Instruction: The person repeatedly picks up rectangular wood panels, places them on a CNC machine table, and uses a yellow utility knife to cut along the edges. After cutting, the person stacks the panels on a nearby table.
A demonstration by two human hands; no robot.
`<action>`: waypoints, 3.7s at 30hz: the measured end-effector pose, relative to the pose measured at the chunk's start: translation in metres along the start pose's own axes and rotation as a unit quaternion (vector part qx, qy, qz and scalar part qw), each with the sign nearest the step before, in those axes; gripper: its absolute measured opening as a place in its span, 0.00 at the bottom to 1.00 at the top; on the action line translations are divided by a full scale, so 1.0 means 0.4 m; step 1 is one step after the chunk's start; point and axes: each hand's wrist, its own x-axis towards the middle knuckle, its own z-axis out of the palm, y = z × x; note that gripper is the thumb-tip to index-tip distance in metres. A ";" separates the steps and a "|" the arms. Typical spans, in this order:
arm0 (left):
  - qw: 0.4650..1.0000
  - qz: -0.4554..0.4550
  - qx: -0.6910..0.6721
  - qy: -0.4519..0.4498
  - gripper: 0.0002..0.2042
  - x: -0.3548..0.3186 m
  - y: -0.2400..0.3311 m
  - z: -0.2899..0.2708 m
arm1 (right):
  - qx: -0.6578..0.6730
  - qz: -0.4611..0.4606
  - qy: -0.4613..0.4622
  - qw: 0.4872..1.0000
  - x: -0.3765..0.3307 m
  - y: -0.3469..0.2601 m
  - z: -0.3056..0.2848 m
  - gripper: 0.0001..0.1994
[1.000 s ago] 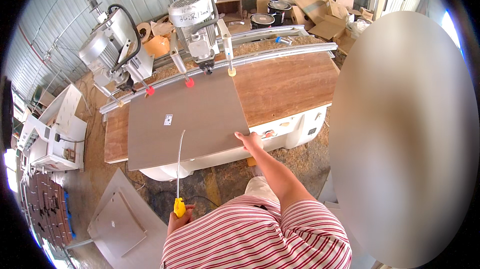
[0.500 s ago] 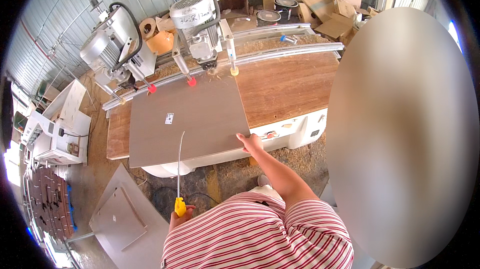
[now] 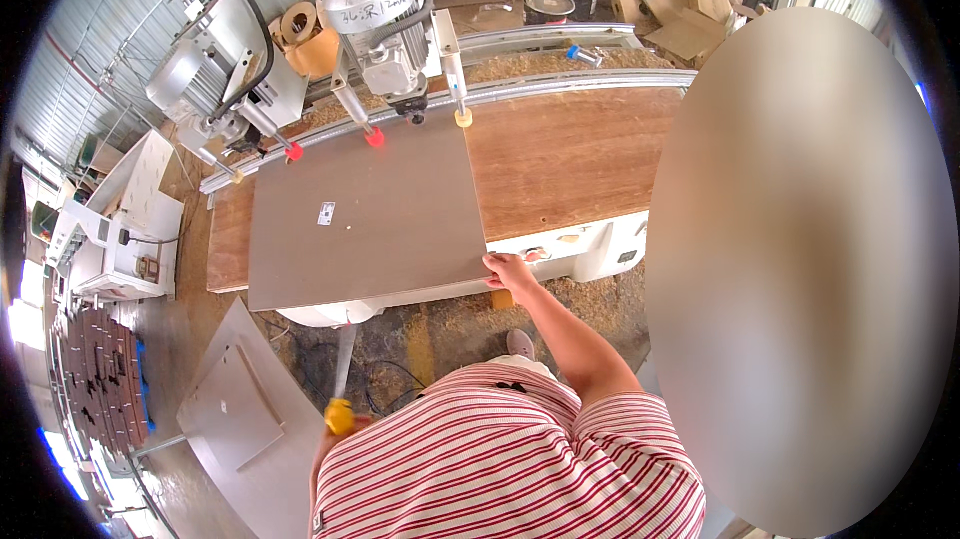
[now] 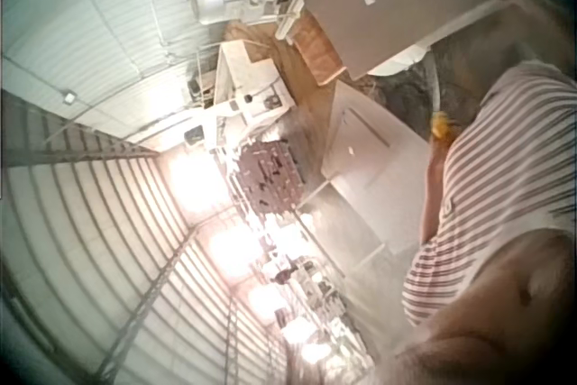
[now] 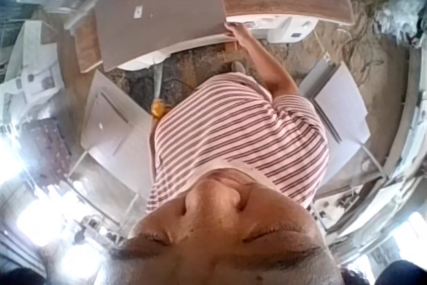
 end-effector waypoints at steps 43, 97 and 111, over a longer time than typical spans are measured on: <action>0.850 0.204 -0.394 0.286 0.10 0.330 -0.205 -0.247 | 0.156 0.150 -0.228 0.949 -0.050 0.086 0.396 0.21; 0.859 0.079 -0.235 0.448 0.16 0.246 -0.548 -1.075 | -0.427 0.319 -0.377 0.757 0.239 0.483 1.688 0.14; 0.970 0.124 0.195 -0.077 0.16 0.019 -0.019 -0.488 | -0.228 0.190 -0.235 0.926 -0.106 0.598 0.710 0.10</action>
